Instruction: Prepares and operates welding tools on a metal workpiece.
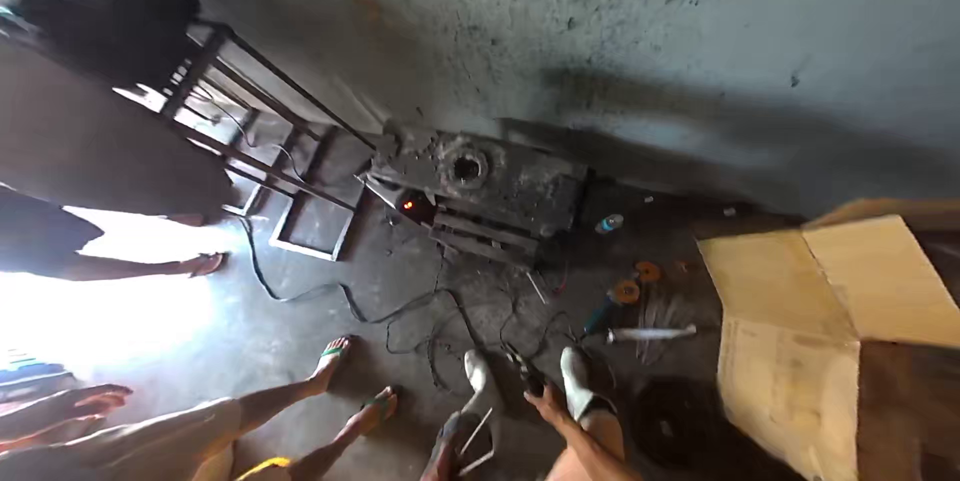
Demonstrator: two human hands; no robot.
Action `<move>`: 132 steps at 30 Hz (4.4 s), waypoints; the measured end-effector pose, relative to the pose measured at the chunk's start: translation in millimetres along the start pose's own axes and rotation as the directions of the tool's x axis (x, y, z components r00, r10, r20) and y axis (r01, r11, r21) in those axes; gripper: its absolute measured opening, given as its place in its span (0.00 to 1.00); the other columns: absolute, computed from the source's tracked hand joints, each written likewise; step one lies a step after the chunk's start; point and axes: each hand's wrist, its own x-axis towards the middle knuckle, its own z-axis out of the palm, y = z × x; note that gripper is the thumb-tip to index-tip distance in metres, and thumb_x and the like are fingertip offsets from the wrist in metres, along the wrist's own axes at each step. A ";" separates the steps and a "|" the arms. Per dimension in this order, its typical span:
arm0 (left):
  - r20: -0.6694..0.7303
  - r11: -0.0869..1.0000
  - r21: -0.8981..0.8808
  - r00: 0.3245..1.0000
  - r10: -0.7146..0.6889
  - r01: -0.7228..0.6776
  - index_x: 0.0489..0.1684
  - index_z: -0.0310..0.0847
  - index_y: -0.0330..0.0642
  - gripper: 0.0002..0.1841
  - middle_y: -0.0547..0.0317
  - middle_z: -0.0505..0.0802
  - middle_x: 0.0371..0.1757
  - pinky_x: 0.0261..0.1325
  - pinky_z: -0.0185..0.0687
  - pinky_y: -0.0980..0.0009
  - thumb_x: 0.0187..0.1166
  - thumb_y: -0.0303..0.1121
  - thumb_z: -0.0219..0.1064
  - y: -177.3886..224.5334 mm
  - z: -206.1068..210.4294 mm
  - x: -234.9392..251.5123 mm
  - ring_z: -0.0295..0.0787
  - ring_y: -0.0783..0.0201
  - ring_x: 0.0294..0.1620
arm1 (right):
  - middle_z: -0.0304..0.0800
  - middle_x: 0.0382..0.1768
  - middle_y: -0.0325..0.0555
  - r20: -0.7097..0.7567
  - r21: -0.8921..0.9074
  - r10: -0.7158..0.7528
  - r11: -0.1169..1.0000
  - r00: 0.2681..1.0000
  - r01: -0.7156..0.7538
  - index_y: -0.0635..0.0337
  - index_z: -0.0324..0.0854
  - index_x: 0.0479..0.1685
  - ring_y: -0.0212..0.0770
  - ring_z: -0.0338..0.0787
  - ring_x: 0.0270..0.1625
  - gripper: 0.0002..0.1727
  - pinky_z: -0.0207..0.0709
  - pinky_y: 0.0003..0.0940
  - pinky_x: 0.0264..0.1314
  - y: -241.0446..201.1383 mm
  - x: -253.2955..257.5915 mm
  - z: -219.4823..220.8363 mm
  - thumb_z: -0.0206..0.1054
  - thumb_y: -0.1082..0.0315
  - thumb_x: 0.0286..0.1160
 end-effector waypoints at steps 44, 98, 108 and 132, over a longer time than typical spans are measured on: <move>0.055 0.997 0.073 0.998 -0.033 0.029 0.61 0.83 0.33 0.18 0.46 0.89 0.33 0.39 0.81 0.49 0.83 0.38 0.65 -159.9 -95.3 25.5 0.84 0.54 0.31 | 0.84 0.57 0.52 -0.400 0.912 0.503 0.135 0.766 0.388 0.59 0.74 0.69 0.44 0.84 0.54 0.24 0.82 0.46 0.56 -63.2 -22.5 54.2 0.70 0.80 0.73; -0.185 0.693 -0.702 0.898 -0.399 0.163 0.51 0.86 0.39 0.09 0.73 0.85 0.24 0.17 0.67 0.83 0.87 0.32 0.62 -50.0 -145.7 39.2 0.72 0.81 0.15 | 0.83 0.36 0.48 -0.234 0.918 -0.180 0.284 0.956 0.278 0.62 0.65 0.70 0.42 0.87 0.33 0.22 0.87 0.39 0.36 -285.5 -161.5 -5.7 0.64 0.69 0.80; -0.214 0.370 -0.896 0.969 0.123 -0.245 0.54 0.87 0.36 0.11 0.69 0.91 0.31 0.25 0.74 0.79 0.82 0.30 0.64 176.6 -141.3 92.8 0.77 0.78 0.22 | 0.89 0.51 0.51 -0.164 0.840 -0.521 0.372 0.838 0.396 0.57 0.71 0.70 0.50 0.93 0.48 0.31 0.91 0.53 0.50 -319.3 -188.5 -169.6 0.73 0.51 0.72; -0.402 -0.011 -0.914 0.910 -0.101 -0.405 0.62 0.84 0.28 0.15 0.57 0.96 0.50 0.49 0.91 0.74 0.83 0.29 0.67 266.4 -72.9 139.9 0.93 0.72 0.44 | 0.88 0.38 0.36 0.041 -0.395 -0.735 0.611 0.677 0.686 0.65 0.71 0.67 0.29 0.87 0.31 0.31 0.87 0.30 0.33 -417.2 -166.3 -301.6 0.62 0.46 0.81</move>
